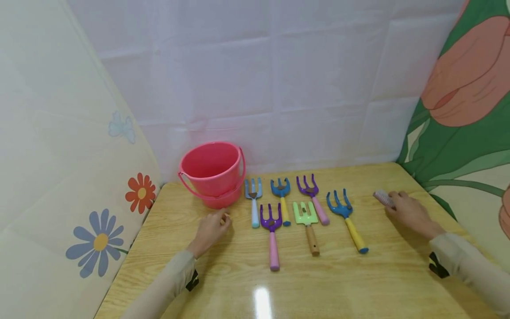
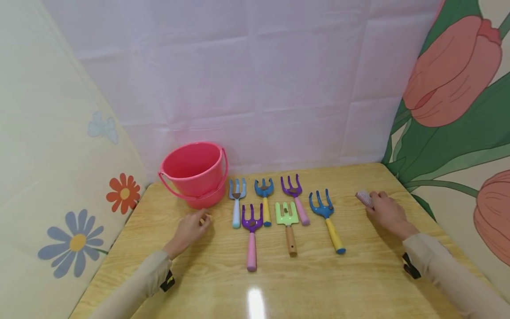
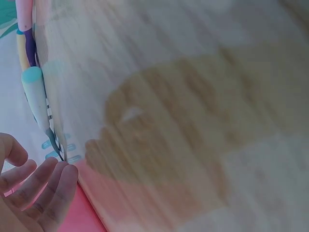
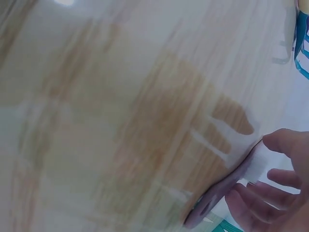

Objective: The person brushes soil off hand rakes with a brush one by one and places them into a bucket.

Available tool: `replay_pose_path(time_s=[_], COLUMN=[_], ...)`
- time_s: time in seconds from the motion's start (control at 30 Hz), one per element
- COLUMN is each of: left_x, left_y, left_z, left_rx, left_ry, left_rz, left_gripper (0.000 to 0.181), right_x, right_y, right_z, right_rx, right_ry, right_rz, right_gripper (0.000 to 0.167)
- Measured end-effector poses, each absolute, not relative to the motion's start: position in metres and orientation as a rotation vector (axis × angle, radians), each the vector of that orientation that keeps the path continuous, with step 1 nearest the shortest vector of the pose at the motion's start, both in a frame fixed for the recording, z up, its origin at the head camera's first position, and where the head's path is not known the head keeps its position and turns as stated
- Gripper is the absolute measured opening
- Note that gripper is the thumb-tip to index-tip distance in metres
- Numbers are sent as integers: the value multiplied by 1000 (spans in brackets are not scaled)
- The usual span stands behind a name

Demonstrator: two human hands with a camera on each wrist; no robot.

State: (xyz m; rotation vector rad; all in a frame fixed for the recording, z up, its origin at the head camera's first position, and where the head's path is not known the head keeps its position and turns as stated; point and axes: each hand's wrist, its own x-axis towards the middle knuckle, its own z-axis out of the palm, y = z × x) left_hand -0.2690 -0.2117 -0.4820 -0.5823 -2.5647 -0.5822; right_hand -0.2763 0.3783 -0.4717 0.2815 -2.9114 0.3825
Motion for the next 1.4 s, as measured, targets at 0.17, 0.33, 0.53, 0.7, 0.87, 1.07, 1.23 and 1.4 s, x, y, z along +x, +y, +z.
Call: replay_pose_path(time_s=[0.17, 0.33, 0.53, 0.7, 0.87, 1.07, 1.23, 1.4], left_x=[-269, -270, -269, -267, -267, -267, -268, -267], left_y=[-209, -208, -206, -206, -205, -204, -201, -199], left_z=[-484, -487, -487, -486, -486, -485, -484, -482], left_rx=[-596, -599, -601, -594, -592, -586, -587, -592], left_ry=[-2551, -2563, -2585, -2596, -2602, -2617, -2622, -2626], left_rz=[-573, -575, -597, -616, -625, -629, -620, -622], left_gripper=[14, 14, 14, 13, 12, 12, 13, 13], right_x=[-275, -274, -274, -276, -276, -279, -280, -281], right_y=[379, 381, 382, 383, 385, 384, 382, 377], right_z=[-473, -473, -471, -470, -470, -472, -473, -472], right_rx=[230, 179, 126, 152, 195, 210, 220, 255], right_ry=[-2939, -2995, -3062, -3075, -3058, -3034, -3015, -2963], right_rz=[370, 379, 392, 367, 344, 308, 311, 338], right_gripper=[44, 37, 39, 38, 33, 29, 28, 27])
